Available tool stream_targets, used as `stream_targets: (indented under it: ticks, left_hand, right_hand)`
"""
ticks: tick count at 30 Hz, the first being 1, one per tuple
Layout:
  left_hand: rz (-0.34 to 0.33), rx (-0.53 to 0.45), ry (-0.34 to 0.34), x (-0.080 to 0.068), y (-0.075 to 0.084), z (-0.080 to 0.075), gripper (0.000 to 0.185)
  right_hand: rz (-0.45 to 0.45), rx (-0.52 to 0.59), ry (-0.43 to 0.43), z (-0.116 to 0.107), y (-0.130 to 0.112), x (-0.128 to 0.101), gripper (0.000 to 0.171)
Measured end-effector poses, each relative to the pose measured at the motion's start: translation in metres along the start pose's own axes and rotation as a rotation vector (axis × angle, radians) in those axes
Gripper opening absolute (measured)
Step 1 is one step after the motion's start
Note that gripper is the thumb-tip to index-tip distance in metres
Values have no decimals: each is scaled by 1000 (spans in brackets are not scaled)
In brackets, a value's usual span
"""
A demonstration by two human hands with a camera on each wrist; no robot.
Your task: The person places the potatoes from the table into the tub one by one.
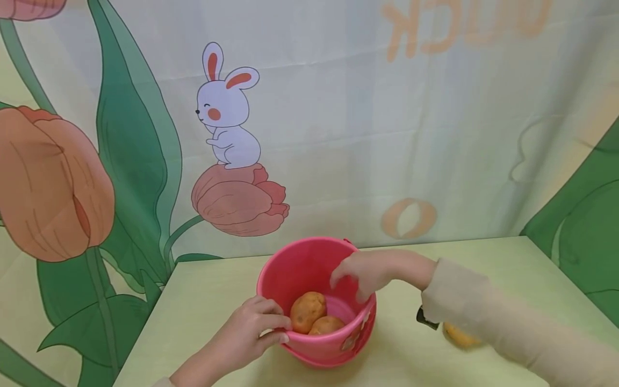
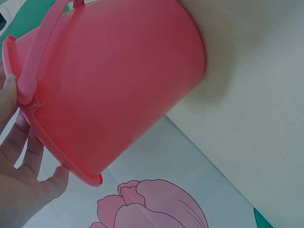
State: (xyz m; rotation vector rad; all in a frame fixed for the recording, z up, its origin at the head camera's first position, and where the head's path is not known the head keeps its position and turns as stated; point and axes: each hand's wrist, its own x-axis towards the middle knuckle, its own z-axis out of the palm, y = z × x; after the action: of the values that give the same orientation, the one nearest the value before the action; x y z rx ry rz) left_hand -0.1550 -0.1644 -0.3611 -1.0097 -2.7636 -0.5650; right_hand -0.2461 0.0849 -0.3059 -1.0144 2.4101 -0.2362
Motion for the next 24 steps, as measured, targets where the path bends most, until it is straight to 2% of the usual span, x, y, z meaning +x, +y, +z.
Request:
stream_targets:
  ticks: [6, 12, 18, 24]
  left_hand:
    - [-26, -5, -20, 1, 0, 0, 16]
    - [-49, -11, -41, 3, 2, -2, 17]
    - [-52, -15, -40, 4, 3, -2, 16]
    - [-37, -12, -28, 4, 2, 0, 16]
  right_hand:
    - [-20, -42, 18, -6, 5, -10, 46]
    - [-37, -11, 45, -12, 9, -20, 45]
    - [-93, -4, 92, -19, 17, -32, 40]
    - [-49, 59, 90, -23, 23, -41, 42]
